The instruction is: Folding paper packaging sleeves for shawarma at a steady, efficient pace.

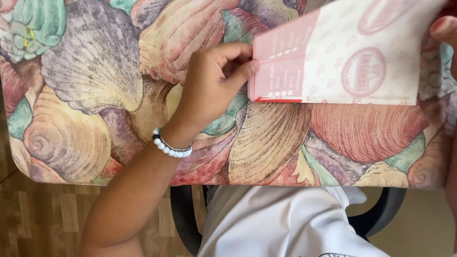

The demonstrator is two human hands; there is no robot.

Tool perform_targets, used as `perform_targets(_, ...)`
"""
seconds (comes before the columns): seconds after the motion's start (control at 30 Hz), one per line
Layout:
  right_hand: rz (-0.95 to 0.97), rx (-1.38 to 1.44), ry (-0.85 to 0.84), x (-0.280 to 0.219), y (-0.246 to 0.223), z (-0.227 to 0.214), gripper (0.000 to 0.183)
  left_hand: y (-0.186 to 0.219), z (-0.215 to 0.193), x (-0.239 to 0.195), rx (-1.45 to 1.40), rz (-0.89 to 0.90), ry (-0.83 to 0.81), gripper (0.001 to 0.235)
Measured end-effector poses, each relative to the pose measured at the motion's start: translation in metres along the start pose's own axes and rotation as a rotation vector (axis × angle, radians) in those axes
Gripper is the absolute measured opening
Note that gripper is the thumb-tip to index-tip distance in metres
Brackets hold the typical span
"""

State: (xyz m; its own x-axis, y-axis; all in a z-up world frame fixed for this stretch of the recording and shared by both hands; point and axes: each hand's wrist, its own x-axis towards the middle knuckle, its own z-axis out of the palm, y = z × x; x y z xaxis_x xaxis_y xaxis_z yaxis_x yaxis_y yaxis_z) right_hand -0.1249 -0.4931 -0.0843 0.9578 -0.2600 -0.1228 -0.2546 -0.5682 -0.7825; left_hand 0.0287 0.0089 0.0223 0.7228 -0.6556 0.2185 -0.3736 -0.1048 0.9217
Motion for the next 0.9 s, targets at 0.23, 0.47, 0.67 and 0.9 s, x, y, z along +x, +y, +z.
perform_targets(0.23,0.037,0.468,-0.065,0.001,-0.115,0.038,0.068,0.0,0.0,0.001,-0.129,-0.147,0.033,0.006)
perform_targets(0.47,-0.103,0.357,0.128,-0.004,-0.111,0.048,0.048,0.004,0.008,0.0,-0.03,-0.117,0.032,0.015)
perform_targets(0.67,-0.047,0.339,0.193,0.005,-0.038,0.035,0.045,0.006,0.008,0.0,0.045,-0.085,0.042,0.021)
perform_targets(0.9,0.021,0.33,0.092,0.009,-0.078,0.039,0.041,0.011,0.008,-0.002,-0.086,-0.095,0.001,0.014)
